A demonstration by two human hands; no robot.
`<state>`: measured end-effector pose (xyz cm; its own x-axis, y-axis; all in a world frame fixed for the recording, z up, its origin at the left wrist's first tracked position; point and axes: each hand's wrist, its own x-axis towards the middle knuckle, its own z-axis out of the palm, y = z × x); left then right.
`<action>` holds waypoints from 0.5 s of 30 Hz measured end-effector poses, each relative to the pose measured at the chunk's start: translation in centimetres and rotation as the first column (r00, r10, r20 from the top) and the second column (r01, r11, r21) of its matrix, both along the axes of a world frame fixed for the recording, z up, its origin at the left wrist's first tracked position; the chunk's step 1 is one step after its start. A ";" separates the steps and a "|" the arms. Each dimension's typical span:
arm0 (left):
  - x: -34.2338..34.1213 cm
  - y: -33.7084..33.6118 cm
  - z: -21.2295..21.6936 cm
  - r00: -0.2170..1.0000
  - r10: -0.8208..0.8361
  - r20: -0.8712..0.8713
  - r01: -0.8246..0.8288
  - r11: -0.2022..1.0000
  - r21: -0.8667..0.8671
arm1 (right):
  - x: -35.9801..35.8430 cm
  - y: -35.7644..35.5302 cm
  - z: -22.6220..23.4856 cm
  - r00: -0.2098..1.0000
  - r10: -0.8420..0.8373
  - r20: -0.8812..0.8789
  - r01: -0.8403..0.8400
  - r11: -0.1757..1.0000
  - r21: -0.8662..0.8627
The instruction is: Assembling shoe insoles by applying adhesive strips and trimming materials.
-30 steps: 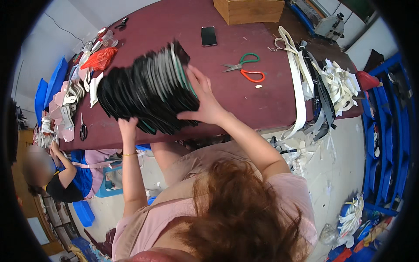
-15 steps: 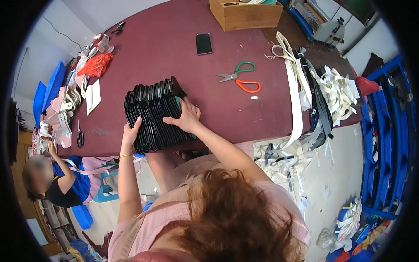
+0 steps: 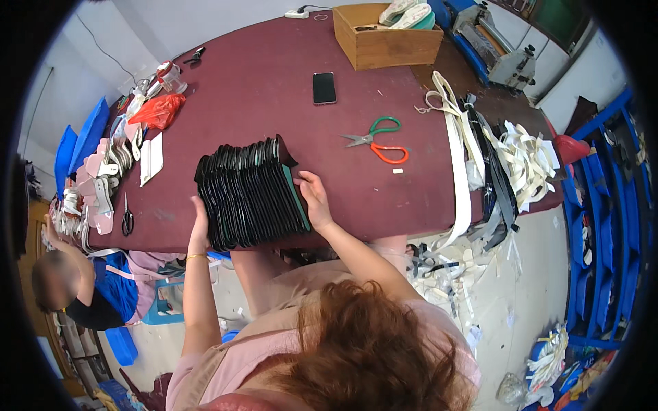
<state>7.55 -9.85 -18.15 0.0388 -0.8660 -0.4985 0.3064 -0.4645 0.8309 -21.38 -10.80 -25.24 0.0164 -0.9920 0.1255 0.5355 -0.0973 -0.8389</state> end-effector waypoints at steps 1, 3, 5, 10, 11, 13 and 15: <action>0.3 -0.1 0.1 0.989 -0.043 0.143 0.060 0.991 -0.121 | -0.5 -0.2 -0.3 0.999 -0.039 0.029 0.038 0.999 0.008; 3.7 -0.6 -1.7 0.997 -0.007 0.072 0.004 0.999 0.032 | -1.0 -0.4 -0.3 0.996 -0.063 0.060 0.062 0.998 0.016; 4.2 -0.8 -2.2 0.994 -0.036 0.102 0.032 0.999 0.035 | -2.0 -0.7 0.1 0.928 -0.037 0.370 -0.056 0.969 0.239; 1.8 -0.6 -2.6 0.942 0.050 0.331 -0.047 0.999 -0.017 | -6.5 -6.9 2.7 0.971 0.045 -0.233 -0.013 0.990 0.137; 1.9 -0.5 -3.5 0.867 0.050 0.495 -0.046 0.999 -0.020 | -8.2 -9.8 3.0 0.968 0.008 -0.252 0.011 0.997 0.074; 1.3 -0.1 -3.7 0.737 0.041 0.674 -0.059 0.998 0.004 | -11.4 -16.0 6.4 0.927 -0.055 -0.371 0.078 0.996 0.049; -0.2 -0.6 -2.0 0.763 0.048 0.644 -0.050 0.999 -0.016 | -14.5 -22.7 9.2 0.889 -0.244 -0.387 0.219 0.970 -0.110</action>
<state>7.39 -10.47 -20.16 0.3939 -0.8530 -0.3423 -0.2784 -0.4656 0.8401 -35.86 -33.47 -16.06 -0.1519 -0.9641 0.2178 0.1179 -0.2365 -0.9645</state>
